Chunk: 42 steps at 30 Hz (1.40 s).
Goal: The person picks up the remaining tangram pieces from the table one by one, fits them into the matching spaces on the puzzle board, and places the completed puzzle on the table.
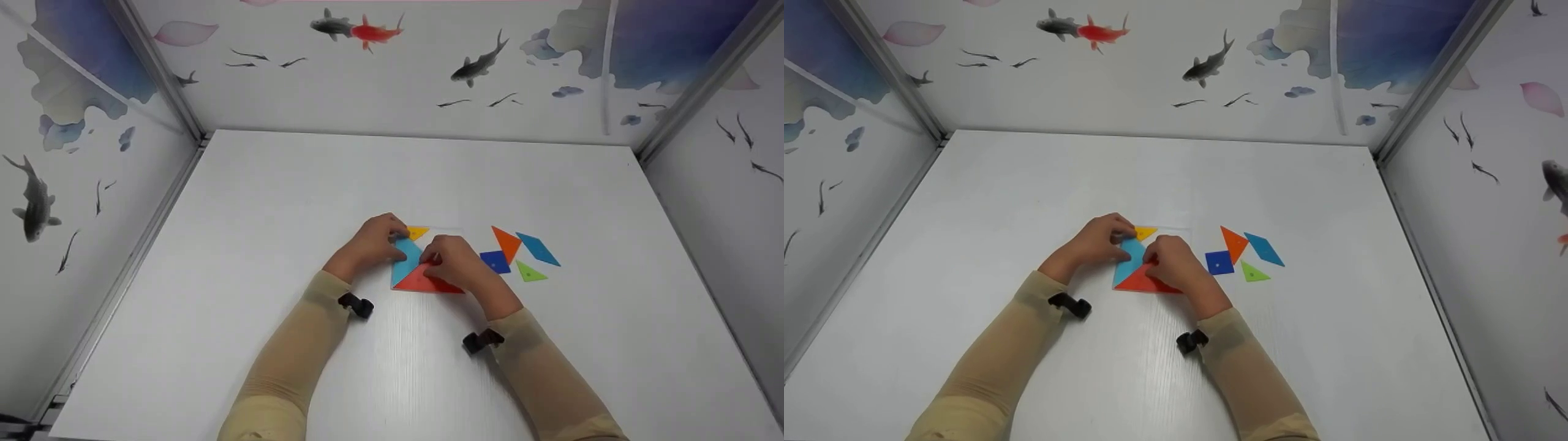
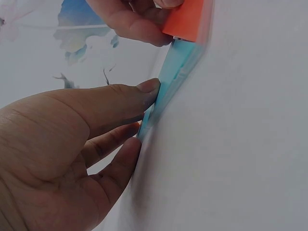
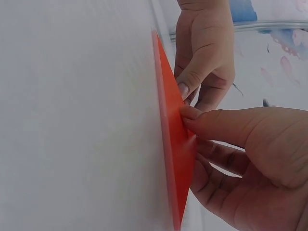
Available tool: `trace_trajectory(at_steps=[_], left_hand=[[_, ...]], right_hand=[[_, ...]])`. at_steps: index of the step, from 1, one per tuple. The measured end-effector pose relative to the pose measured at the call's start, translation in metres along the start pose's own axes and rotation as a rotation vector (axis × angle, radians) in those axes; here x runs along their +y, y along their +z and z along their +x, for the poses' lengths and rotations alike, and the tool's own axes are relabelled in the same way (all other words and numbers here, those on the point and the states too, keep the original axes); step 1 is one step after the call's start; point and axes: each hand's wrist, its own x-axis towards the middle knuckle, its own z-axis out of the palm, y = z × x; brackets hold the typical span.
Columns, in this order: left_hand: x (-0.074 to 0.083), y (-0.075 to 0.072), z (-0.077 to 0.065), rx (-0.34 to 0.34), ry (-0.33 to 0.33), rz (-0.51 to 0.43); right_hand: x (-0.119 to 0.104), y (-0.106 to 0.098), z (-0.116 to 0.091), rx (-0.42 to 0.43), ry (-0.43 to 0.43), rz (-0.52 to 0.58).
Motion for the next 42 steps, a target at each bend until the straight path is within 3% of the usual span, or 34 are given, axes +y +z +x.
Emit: trace_trajectory(at_steps=[23,33,42], left_hand=[[0.003,-0.001,0.0,-0.021,-0.005,0.022],[0.013,0.005,0.001,0.007,-0.03,0.133],[0.025,0.009,-0.007,-0.036,-0.062,0.238]], right_hand=[[0.001,-0.001,0.0,-0.029,0.017,-0.024],[0.006,-0.003,-0.001,-0.019,0.014,0.035],[0.011,-0.006,-0.001,-0.02,0.028,0.04]])
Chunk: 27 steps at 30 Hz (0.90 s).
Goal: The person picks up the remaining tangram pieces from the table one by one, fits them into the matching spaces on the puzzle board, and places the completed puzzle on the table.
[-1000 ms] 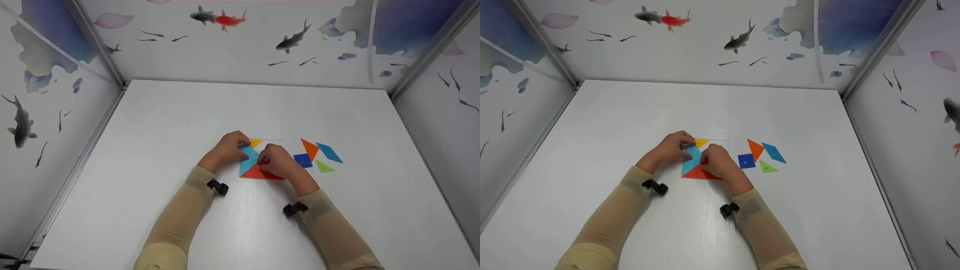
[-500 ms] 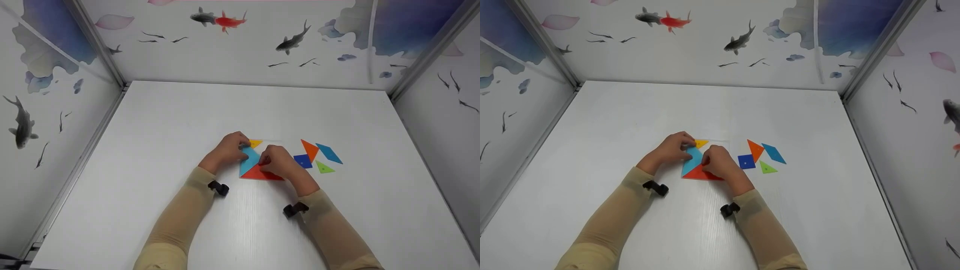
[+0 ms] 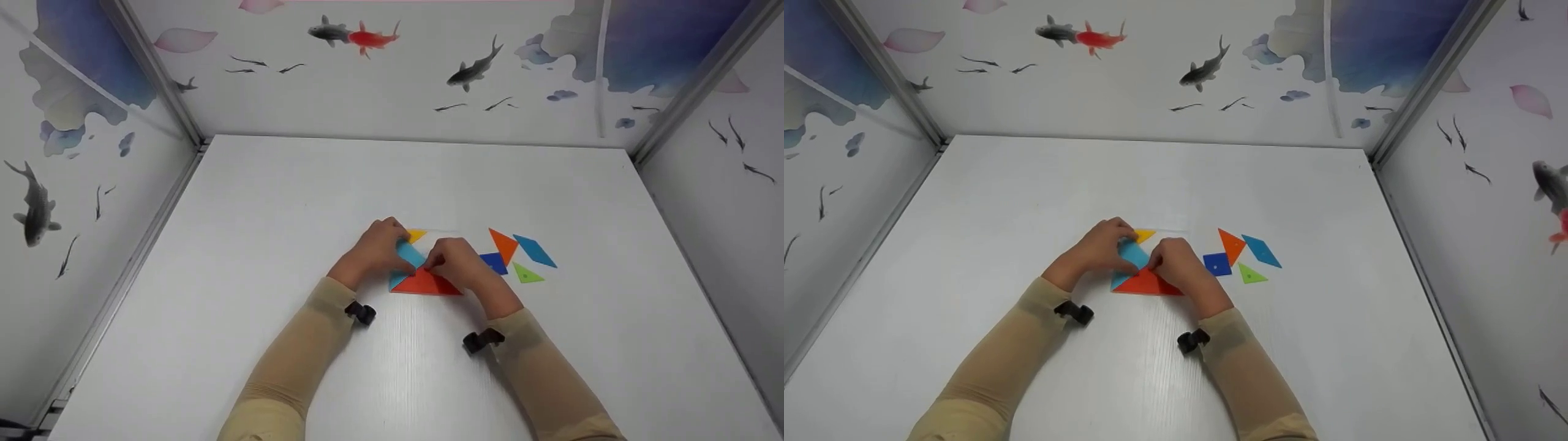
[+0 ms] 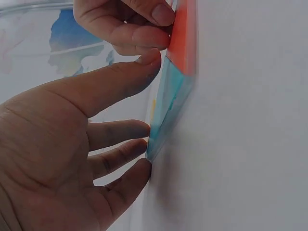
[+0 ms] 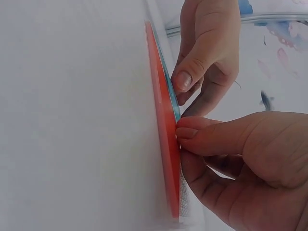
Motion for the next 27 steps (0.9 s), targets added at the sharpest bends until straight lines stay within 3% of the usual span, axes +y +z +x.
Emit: trace_trajectory(at_steps=[7,15,21,27], left_hand=[[0.003,-0.001,0.0021,-0.017,0.022,0.077],[0.0039,-0.0075,0.0006,0.019,0.044,0.078],[0.0049,-0.0019,-0.0015,-0.019,0.017,0.065],[0.0049,-0.0012,-0.0013,0.003,0.02,0.062]], right_hand=[[-0.0017,-0.0048,0.0013,-0.013,0.059,0.012],[-0.0031,-0.0031,0.0032,0.028,0.022,-0.007],[-0.0017,0.0001,0.0002,-0.007,0.06,-0.013],[-0.0028,-0.0001,-0.0001,-0.008,0.067,-0.019]])
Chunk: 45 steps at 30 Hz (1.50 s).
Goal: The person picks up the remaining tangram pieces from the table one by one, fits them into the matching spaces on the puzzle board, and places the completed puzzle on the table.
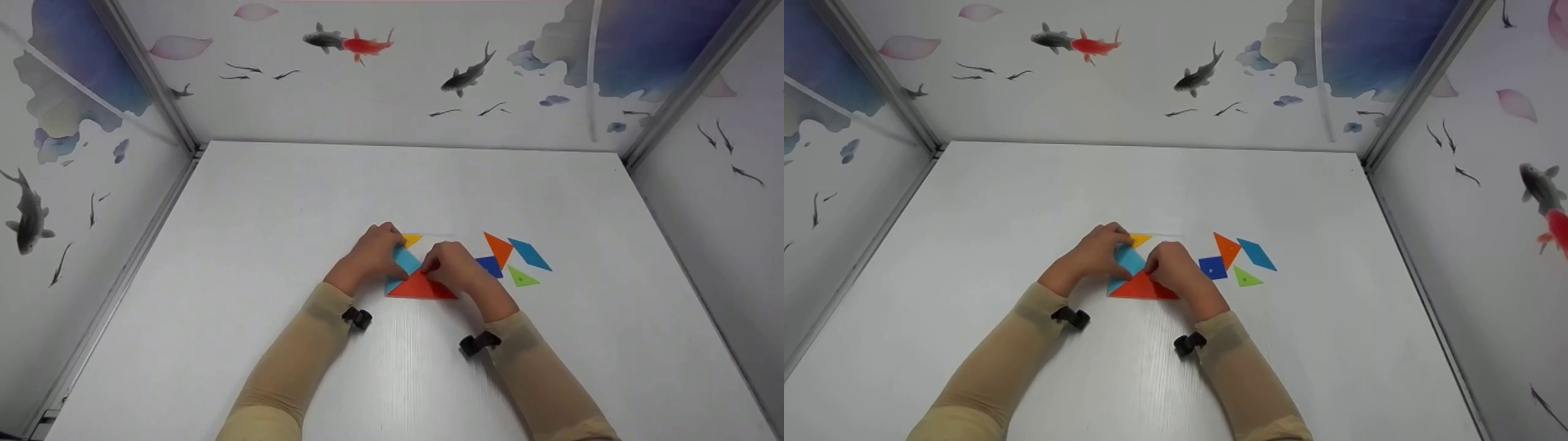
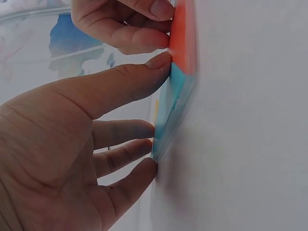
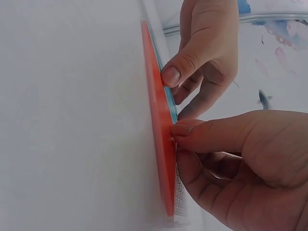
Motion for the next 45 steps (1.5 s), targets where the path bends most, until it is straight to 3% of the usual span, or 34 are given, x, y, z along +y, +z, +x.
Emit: trace_trajectory(at_steps=[18,27,39,45], left_hand=[[0.004,0.0,0.0,-0.005,-0.034,-0.007],[0.004,0.002,-0.001,-0.012,-0.042,-0.027],[0.006,0.001,-0.001,-0.006,-0.063,-0.038],[0.004,0.001,-0.001,-0.01,-0.056,-0.034]], right_hand=[[-0.001,0.0,-0.001,-0.005,-0.018,0.01],[0.006,-0.009,-0.007,-0.097,-0.036,0.049],[0.01,-0.033,-0.014,-0.047,-0.064,0.08],[0.017,-0.047,-0.016,-0.02,0.012,0.103]])
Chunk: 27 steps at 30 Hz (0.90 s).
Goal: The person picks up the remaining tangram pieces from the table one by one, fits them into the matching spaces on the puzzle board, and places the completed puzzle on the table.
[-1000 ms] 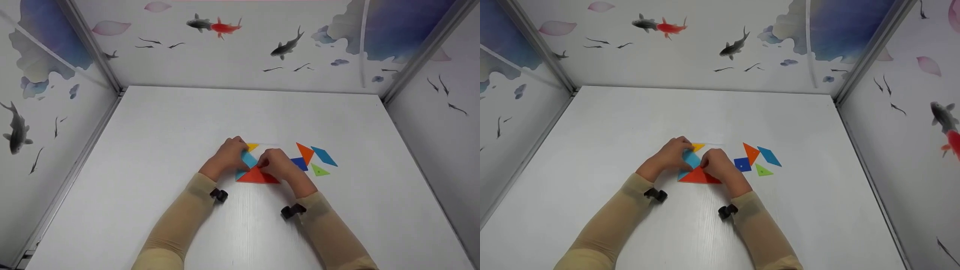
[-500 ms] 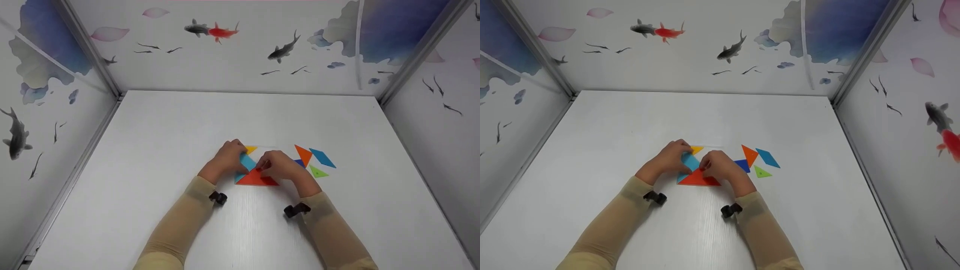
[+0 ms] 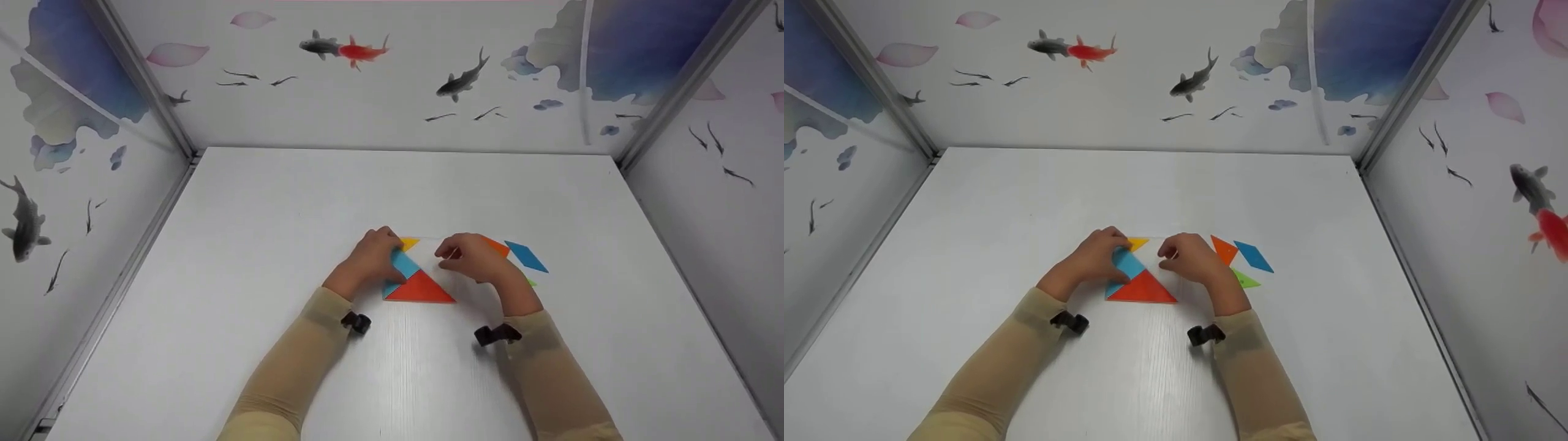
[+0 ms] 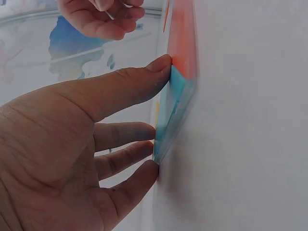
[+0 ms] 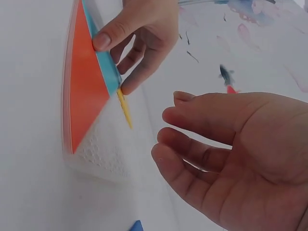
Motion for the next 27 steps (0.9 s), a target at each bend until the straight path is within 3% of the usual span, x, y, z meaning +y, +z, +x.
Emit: trace_trajectory(at_steps=[7,11,18,23,27], left_hand=[[-0.001,-0.003,-0.001,0.006,0.011,0.004],[-0.001,-0.002,-0.003,0.01,-0.006,0.004],[-0.001,0.0,-0.004,0.006,-0.011,-0.007],[0.0,0.0,-0.002,0.001,-0.013,-0.01],[0.0,0.001,-0.001,-0.001,-0.005,-0.006]], right_hand=[[0.015,-0.017,-0.003,0.156,-0.026,-0.006],[0.026,-0.029,-0.006,0.195,0.006,0.039],[0.047,-0.045,-0.011,0.28,0.147,0.085],[0.07,-0.056,-0.018,0.357,0.268,-0.021],[0.093,-0.063,-0.025,0.348,0.348,-0.076]])
